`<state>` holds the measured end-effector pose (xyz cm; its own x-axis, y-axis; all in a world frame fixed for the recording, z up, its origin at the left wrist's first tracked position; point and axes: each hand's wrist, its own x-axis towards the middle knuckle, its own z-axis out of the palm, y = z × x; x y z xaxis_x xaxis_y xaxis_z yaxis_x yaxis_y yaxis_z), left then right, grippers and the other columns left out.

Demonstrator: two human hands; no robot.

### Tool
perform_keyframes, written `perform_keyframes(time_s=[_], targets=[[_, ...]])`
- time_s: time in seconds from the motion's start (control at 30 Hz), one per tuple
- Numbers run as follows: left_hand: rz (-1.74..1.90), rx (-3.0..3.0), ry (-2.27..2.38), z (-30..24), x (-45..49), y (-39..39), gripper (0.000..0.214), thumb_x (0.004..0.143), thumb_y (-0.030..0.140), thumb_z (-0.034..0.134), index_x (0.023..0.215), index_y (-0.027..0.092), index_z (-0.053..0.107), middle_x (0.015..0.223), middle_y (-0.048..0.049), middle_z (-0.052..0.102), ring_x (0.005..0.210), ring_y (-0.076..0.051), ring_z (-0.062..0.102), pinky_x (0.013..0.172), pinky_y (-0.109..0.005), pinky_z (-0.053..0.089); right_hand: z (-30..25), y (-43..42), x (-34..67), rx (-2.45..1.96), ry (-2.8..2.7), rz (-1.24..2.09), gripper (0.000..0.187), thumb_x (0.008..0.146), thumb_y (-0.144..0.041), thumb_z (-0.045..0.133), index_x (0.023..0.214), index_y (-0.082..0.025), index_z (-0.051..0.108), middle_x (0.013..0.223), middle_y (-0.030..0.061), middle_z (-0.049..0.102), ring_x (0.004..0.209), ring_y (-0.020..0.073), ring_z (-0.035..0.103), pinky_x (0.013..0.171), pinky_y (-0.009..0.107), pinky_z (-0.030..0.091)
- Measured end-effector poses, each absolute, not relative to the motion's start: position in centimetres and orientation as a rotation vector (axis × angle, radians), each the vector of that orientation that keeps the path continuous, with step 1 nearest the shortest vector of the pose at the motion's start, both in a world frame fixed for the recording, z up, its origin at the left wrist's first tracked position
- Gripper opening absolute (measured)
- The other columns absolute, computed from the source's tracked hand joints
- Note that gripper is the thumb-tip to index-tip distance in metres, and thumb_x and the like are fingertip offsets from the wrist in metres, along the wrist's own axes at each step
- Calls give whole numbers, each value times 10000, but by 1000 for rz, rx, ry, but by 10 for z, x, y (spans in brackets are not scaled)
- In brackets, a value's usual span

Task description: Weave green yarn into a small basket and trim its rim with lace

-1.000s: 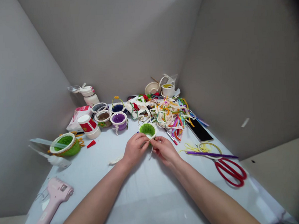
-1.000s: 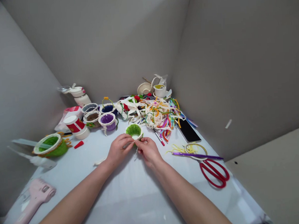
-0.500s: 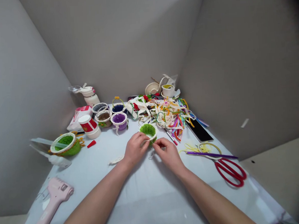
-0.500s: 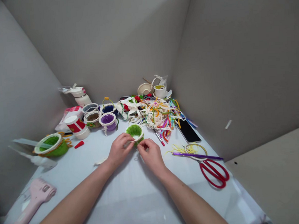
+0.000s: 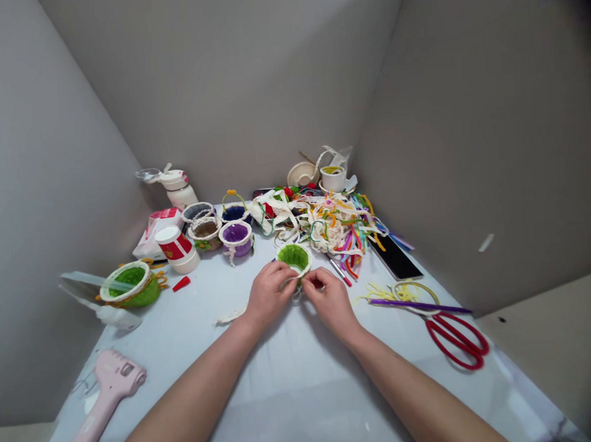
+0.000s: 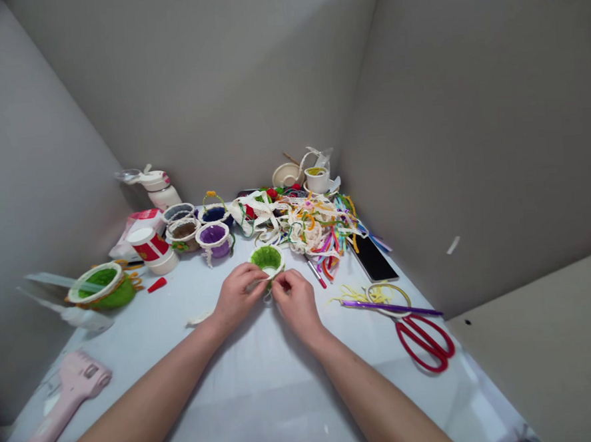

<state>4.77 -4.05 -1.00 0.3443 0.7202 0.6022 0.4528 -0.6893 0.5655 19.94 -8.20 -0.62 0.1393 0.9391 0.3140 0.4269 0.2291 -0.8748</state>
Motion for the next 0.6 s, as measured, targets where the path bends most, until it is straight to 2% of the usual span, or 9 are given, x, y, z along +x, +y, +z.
perform_keyframes(time_s=[0.17,0.33,0.43,0.6], targets=[[1263,2334,1032,-9,47,-42,90,856,151,616,872,194,694,848,-41,639,831,-167,602,748,-282,486,4,-80,207,-1436,-1573,610,167,879,-267,544,770,-187,641,769,28,640,721,176,572,696,292,420],[1291,2338,988,-10,49,-40,89,865,161,613,875,196,694,840,-42,633,821,-163,598,745,-282,486,32,-66,225,-1541,-1853,208,157,923,-271,533,900,-218,679,955,64,656,973,234,563,864,373,341],[1285,2329,984,-11,49,-40,97,862,155,613,881,197,699,837,-40,628,813,-161,591,742,-283,484,44,-51,225,-1585,-2060,238,131,899,-270,579,862,-237,700,980,53,662,1016,248,527,887,397,288],[1289,2275,985,-12,47,-39,111,852,143,610,879,195,704,858,-43,636,826,-160,595,755,-287,487,49,-37,216,-1569,-2222,349,130,859,-176,577,774,-197,673,882,42,679,947,221,518,857,374,271]])
